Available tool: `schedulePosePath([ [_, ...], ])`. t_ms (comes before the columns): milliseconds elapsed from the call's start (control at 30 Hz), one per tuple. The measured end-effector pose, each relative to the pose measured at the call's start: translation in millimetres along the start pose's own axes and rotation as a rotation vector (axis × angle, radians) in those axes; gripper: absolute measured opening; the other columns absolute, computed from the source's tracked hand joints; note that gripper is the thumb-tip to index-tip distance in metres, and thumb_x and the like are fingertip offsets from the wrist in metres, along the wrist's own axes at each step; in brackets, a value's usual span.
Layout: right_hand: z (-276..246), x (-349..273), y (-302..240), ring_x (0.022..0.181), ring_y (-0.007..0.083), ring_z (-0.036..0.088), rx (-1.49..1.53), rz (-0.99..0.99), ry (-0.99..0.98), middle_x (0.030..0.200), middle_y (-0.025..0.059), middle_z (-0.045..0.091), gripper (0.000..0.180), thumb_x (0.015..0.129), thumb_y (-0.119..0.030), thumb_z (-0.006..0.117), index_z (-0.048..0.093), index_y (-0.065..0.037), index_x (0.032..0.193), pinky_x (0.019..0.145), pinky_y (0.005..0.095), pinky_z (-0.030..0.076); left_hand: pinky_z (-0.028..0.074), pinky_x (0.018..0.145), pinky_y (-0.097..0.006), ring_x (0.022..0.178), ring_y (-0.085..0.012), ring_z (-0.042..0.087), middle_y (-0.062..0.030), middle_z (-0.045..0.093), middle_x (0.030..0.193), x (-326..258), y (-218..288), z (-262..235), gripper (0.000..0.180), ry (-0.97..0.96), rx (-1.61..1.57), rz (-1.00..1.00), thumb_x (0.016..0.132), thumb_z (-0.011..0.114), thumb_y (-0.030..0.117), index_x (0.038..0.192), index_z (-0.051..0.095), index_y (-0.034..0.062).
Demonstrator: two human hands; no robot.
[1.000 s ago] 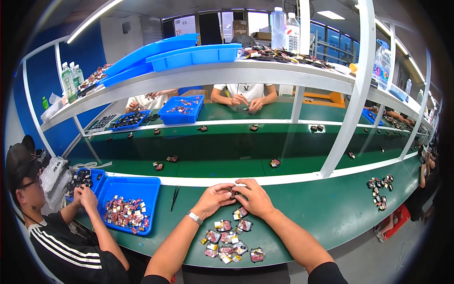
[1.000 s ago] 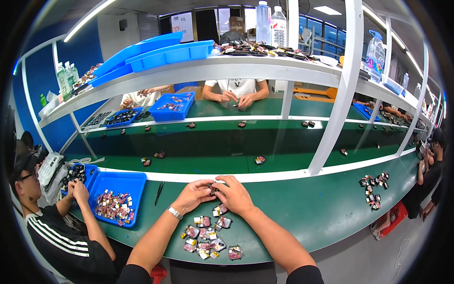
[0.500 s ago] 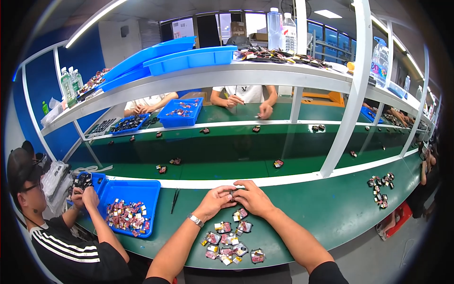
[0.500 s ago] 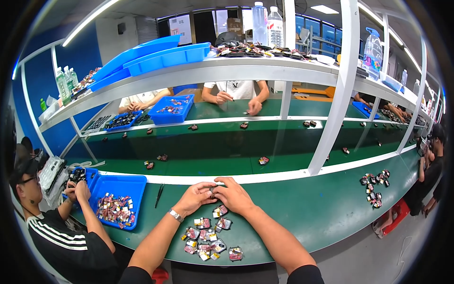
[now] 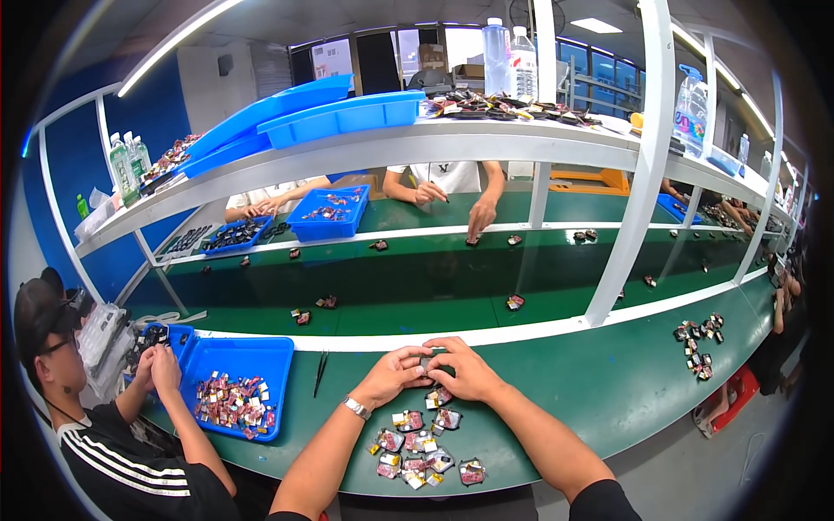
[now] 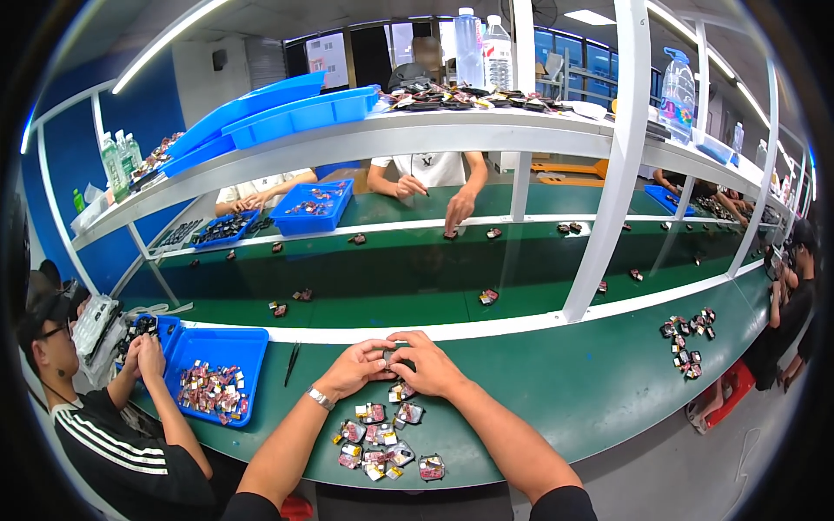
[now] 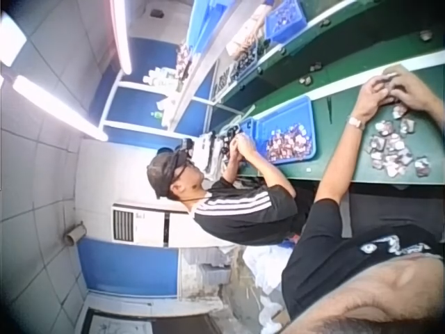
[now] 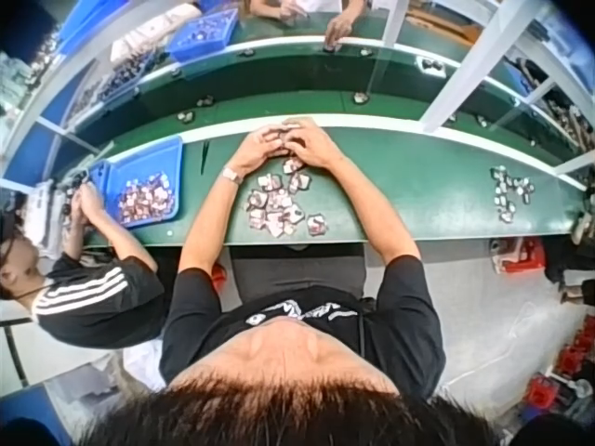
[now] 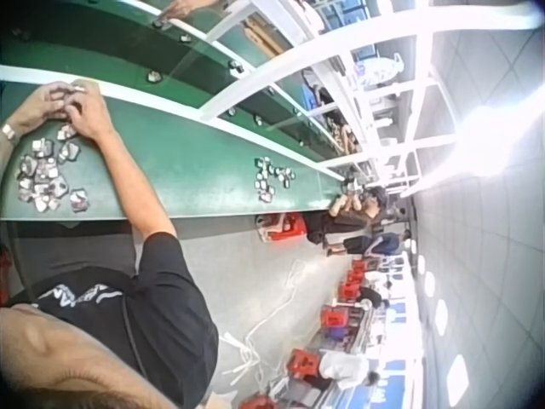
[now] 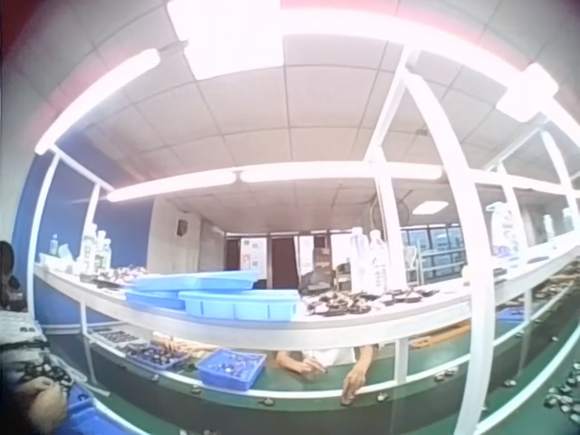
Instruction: Sorting and arranging small badges or pins on a workbench.
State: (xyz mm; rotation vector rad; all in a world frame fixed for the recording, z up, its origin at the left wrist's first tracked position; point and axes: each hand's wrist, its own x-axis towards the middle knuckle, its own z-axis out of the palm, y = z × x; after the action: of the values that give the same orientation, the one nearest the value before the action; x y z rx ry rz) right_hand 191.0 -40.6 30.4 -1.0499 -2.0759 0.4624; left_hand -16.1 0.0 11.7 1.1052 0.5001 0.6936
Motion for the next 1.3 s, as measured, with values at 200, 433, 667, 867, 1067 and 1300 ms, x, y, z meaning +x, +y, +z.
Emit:
schedulePosePath([
  [200,3,-1,-1,0.121,0.0286,0.048,-0.008,0.002,0.047,0.126,0.0085,0.056,0.012,0.085,-0.017,0.064,0.067,-0.007,0.089,0.102,0.0386,0.041,0.052,0.097,-0.037,0.108,-0.0184,0.061,-0.0097,0.060,0.117,2,-2,-3,0.035,0.000,-0.056,0.002,0.095,0.057,0.009,0.128,0.049,0.0036],
  [433,17,-1,-4,0.114,0.0282,0.053,-0.055,0.005,0.218,0.118,0.0092,0.059,0.011,0.082,-0.013,0.065,0.068,-0.005,0.088,0.095,0.0376,0.045,0.050,0.099,-0.039,0.109,-0.0200,0.061,-0.0105,0.059,0.117,3,-4,-4,0.030,0.012,-0.076,0.027,0.096,0.054,0.010,0.125,0.050,0.0035],
  [667,19,-3,-3,0.112,0.0278,0.054,-0.020,0.003,0.235,0.116,0.0085,0.060,0.012,0.081,-0.012,0.066,0.070,-0.006,0.090,0.094,0.0372,0.046,0.050,0.099,-0.040,0.109,-0.0212,0.061,-0.0115,0.060,0.116,3,-5,-5,0.029,0.019,-0.099,0.048,0.096,0.055,0.010,0.124,0.051,0.0032],
  [867,26,-4,1,0.111,0.0273,0.055,0.044,0.045,0.251,0.115,0.0078,0.061,0.015,0.081,-0.012,0.068,0.072,-0.008,0.095,0.095,0.0374,0.046,0.051,0.098,-0.039,0.110,-0.0217,0.060,-0.0121,0.060,0.117,1,-3,-2,0.029,0.029,-0.113,0.063,0.095,0.057,0.009,0.123,0.051,0.0024],
  [1067,27,-3,-1,0.111,0.0281,0.054,0.066,0.040,0.271,0.116,0.0072,0.061,0.016,0.080,-0.012,0.069,0.072,-0.008,0.095,0.096,0.0379,0.046,0.051,0.098,-0.038,0.113,-0.0223,0.059,-0.0130,0.058,0.122,1,-4,-1,0.028,0.036,-0.088,0.078,0.095,0.057,0.008,0.122,0.051,0.0026],
  [1300,26,-2,-1,0.116,0.0280,0.052,0.049,0.009,0.284,0.119,0.0061,0.061,0.017,0.078,-0.011,0.070,0.073,-0.011,0.095,0.098,0.0385,0.044,0.050,0.100,-0.038,0.115,-0.0228,0.058,-0.0139,0.056,0.127,2,-5,-1,0.028,0.012,-0.122,0.126,0.095,0.057,0.008,0.122,0.051,0.0025],
])
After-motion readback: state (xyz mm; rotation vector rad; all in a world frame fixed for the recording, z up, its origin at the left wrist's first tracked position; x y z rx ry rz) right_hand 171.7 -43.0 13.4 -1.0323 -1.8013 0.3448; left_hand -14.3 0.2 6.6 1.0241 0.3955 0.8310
